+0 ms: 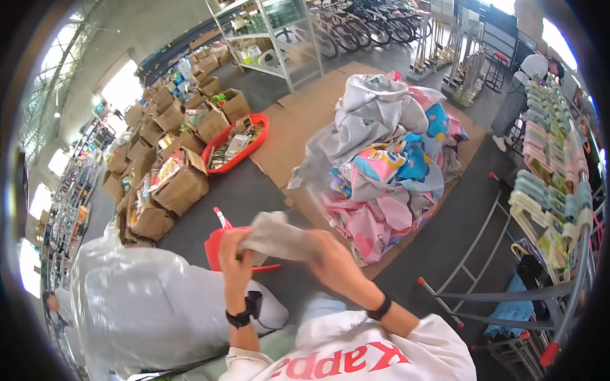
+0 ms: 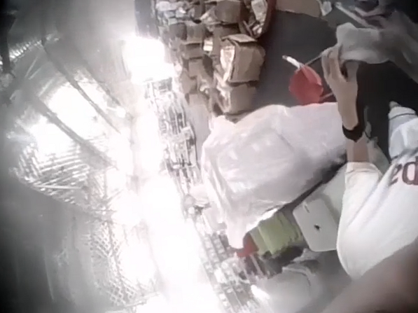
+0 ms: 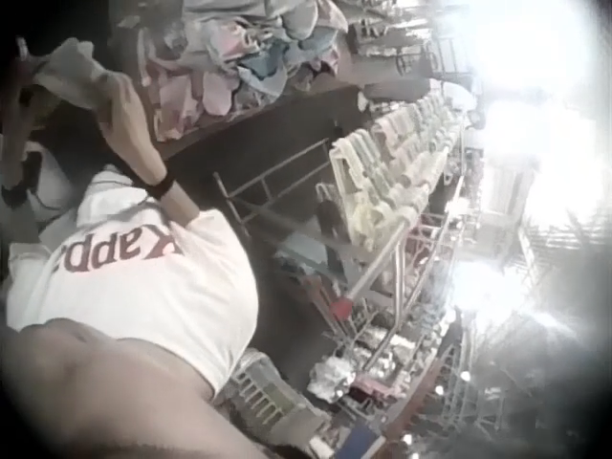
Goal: The person wipes down several boxes on a shelf, the frame of a bicycle, the outer surface of a grey cabinet, the seat and arm of an upholstered armchair, and the inside and outside of a large dark-colored wardrobe using a cloth.
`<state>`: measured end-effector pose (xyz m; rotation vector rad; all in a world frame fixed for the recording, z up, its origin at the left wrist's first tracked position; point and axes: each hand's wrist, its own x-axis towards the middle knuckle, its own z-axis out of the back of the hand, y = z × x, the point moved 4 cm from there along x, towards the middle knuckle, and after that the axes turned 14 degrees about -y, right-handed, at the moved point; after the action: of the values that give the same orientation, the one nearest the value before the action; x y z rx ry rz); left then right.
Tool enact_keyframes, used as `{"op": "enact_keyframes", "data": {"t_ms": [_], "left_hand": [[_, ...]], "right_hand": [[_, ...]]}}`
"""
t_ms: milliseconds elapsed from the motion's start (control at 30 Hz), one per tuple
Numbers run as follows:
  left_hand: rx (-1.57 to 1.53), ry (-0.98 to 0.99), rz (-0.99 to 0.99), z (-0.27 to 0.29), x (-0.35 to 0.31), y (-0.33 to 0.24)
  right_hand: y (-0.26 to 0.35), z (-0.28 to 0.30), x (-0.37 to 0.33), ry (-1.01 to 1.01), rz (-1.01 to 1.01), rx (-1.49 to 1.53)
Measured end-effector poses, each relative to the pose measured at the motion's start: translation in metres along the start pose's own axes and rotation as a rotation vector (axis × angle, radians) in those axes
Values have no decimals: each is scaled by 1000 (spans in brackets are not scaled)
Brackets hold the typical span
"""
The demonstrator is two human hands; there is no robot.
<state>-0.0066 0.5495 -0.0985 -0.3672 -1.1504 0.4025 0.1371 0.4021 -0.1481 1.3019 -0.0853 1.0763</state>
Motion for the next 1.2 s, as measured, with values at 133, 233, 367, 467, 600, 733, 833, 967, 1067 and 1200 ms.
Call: {"op": "enact_keyframes", "data": {"t_ms": [133, 233, 367, 467, 600, 733, 833, 967, 1067, 1200], "left_hand": [[-26, 35, 252, -6, 58, 118], [-135, 223, 200, -26, 86, 178], [-219, 458, 281, -55, 108, 277], [-328, 494, 537, -63, 142, 379], [-326, 739, 514, -94, 237, 490], [-439, 1162, 703, -177, 320, 559], [-544, 840, 764, -249, 372, 620], [-717, 794, 895, -332, 426, 702], [-727, 949, 729, -406, 463, 775], [-1131, 1054, 842, -489, 546, 857]], "right_hand": [[-12, -133, 80, 192, -45, 0], [-49, -202, 138, 248, -63, -10], [-121, -279, 213, 230, -26, -49], [-161, -331, 292, 313, 80, -18], [-201, -402, 410, 360, 137, 109], [-231, -451, 537, 346, 175, 126], [-267, -469, 618, 274, 128, 86], [-351, -487, 699, 152, -122, 11], [-432, -502, 742, 58, -300, -18], [-515, -529, 835, -58, -358, -110]]}}
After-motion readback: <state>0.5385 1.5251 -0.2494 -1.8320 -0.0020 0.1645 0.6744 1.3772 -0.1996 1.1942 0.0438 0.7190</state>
